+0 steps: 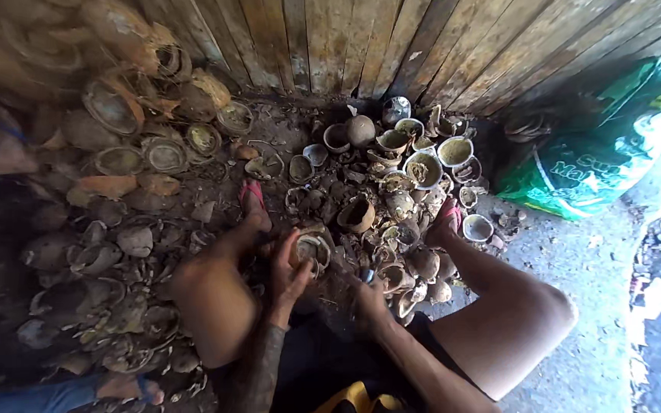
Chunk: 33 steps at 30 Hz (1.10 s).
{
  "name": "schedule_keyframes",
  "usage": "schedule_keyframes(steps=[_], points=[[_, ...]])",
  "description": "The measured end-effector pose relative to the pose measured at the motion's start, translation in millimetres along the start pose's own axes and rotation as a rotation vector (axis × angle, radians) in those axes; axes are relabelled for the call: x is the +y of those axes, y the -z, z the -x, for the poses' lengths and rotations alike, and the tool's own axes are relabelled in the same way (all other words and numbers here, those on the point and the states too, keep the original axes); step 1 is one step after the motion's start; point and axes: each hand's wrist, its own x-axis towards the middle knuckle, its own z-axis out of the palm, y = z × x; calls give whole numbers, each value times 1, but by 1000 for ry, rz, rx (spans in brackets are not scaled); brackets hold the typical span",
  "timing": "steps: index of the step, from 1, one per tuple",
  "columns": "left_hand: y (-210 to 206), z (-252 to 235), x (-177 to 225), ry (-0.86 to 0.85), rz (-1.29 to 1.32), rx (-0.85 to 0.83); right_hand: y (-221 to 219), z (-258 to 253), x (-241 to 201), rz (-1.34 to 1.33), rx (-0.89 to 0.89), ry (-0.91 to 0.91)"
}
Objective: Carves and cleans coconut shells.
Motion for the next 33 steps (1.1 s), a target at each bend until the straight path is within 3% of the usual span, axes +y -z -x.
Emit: schedule_keyframes(steps=[2,6,9,13,15,17,20,22,25,31,33], points=[[-6,-5,-8,-71,-64,19,-6,-11,-3,48,73,12],[-13,-14,-13,-107,-34,42,6,-80,-24,233,-133,17],[-16,-18,-11,-141,-46,77,5,-99,-32,269,-213,57],[-15,-9,-4,-87,-76,85,12,-76,-24,576,-326,464],[-13,-14,-5,-71,-125,79,-2,-40,-34,810,-396,556],[-11,-7,-8,-56,-159,71,-13,-4,-18,720,-266,511],[-18,-11,-6,-51,-100,139,-14,15,-7,291,45,467],[-20,-3,-3,-7,-50,174,-16,21,-7,129,120,410],[-18,-3,-3,-26,-42,137,-26,3,-8,139,151,365],[-17,-18,-14,-141,13,65,-3,-91,9,221,-9,378],[-13,-8,-14,-102,25,39,3,-81,14,234,-28,407]])
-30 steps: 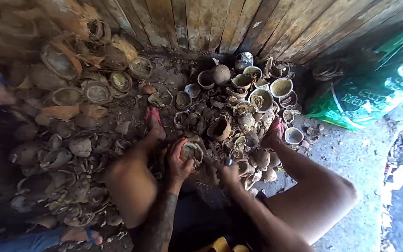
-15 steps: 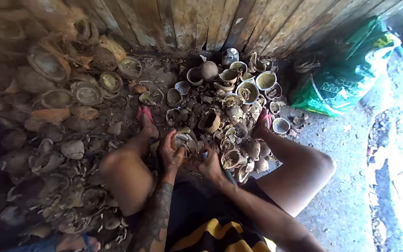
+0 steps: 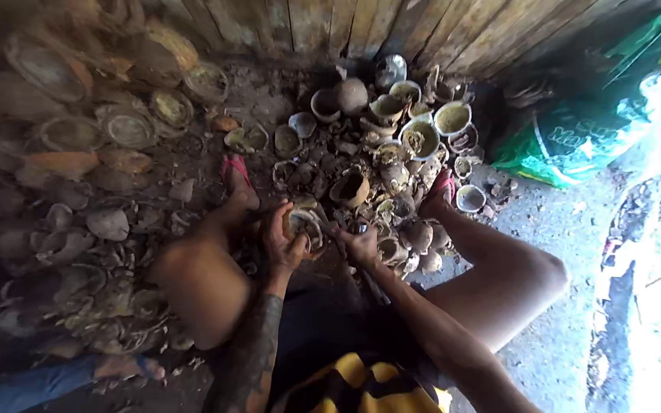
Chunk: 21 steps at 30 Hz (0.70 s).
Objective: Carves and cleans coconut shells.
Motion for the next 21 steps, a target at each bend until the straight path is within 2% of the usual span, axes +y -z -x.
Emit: schedule_keyframes(steps=[2,4,6,7,13,15,17,19,21], points=[[2,-3,-2,75,55,2,1,10,-14,-1,2,42],[1,-2,2,171,84,0,0,35,-32,-54,51,-46],[0,-5,5,175,103,-29,-7,49,-44,-173,115,-174],[1,-7,2,147,112,-50,-10,45,-45,-169,125,-160],[0,-12,1,64,90,-30,18,-33,-46,211,-252,5],[1,-11,2,79,54,-30,21,-27,-49,291,-332,153],[0,-8,8,145,19,-16,25,4,-51,379,-409,265],[-7,-10,19,181,-21,41,23,48,-61,398,-318,247],[-18,-6,33,186,-97,107,17,84,-65,216,-72,181]])
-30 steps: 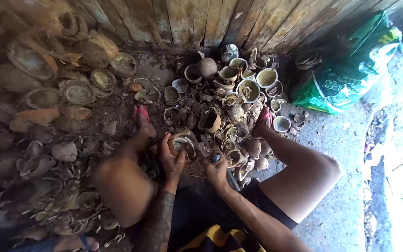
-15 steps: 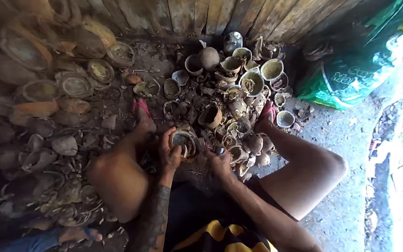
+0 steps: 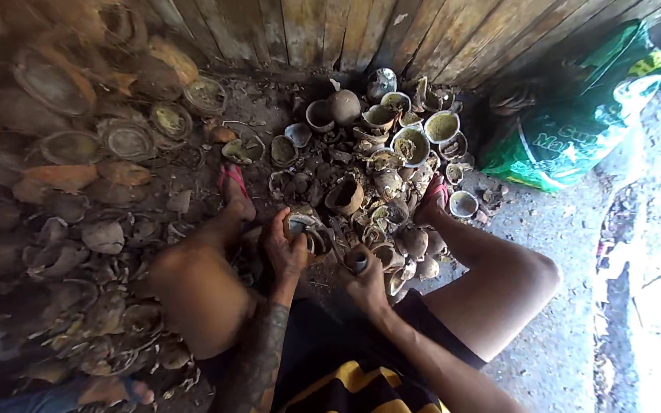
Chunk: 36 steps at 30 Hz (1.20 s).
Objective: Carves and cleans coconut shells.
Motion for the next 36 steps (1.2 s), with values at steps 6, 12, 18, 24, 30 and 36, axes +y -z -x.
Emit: schedule_keyframes(steps=[6,12,18,24,30,36], points=[[-9,-6,8,18,46,-13,-26,-11,-2,-309,287,-147],[3,-20,-17,-52,152,-110,-4,-75,71,-248,23,69],[26,-21,-30,-78,67,-258,17,-83,23,20,-311,191],[19,-22,-26,-142,29,-266,-7,-19,-4,-152,74,-161],[23,-32,-40,-241,110,-319,-28,-55,23,-263,104,-320],[26,-21,-38,-148,6,-289,-23,-46,28,-428,107,-437]])
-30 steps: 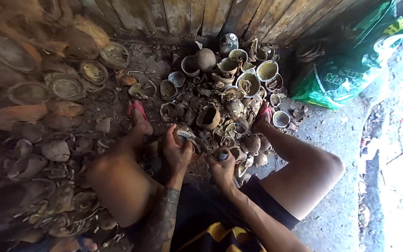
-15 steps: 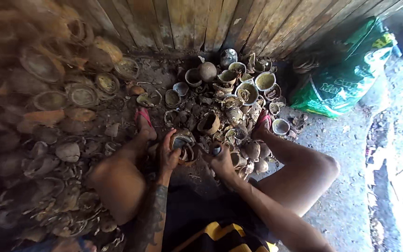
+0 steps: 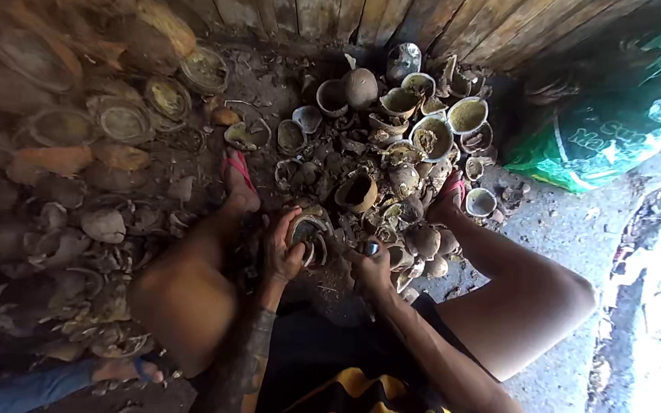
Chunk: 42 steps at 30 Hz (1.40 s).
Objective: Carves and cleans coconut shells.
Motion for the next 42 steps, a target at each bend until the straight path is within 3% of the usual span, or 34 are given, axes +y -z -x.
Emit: schedule_keyframes(steps=[4,9,11,13,16,19,24,27,30,33,35,37,39,42], points=[[-2,-5,2,27,-65,42,-8,2,8,18,82,158],[3,-8,2,58,29,-33,19,-69,25,147,-224,408],[8,-11,2,102,108,-82,20,-69,11,201,-250,393],[13,-12,4,160,159,-54,16,-39,2,212,-159,294],[10,1,15,124,184,94,7,13,4,-26,8,58],[-10,16,11,65,106,114,2,4,2,20,38,89],[-11,18,1,13,66,98,8,-100,-53,659,-450,243],[-7,13,4,30,-12,116,-24,-112,-92,899,-598,410],[-9,15,6,58,-5,130,-1,-69,-64,760,-440,416],[-10,12,8,114,41,109,15,-9,4,286,-33,329],[-8,11,3,107,34,67,-2,14,15,122,121,270],[-4,4,-5,75,48,49,-9,-12,7,246,135,264],[-3,7,-12,39,70,46,4,-55,11,393,-2,320],[0,4,-9,24,35,10,11,-92,-18,538,-185,339]])
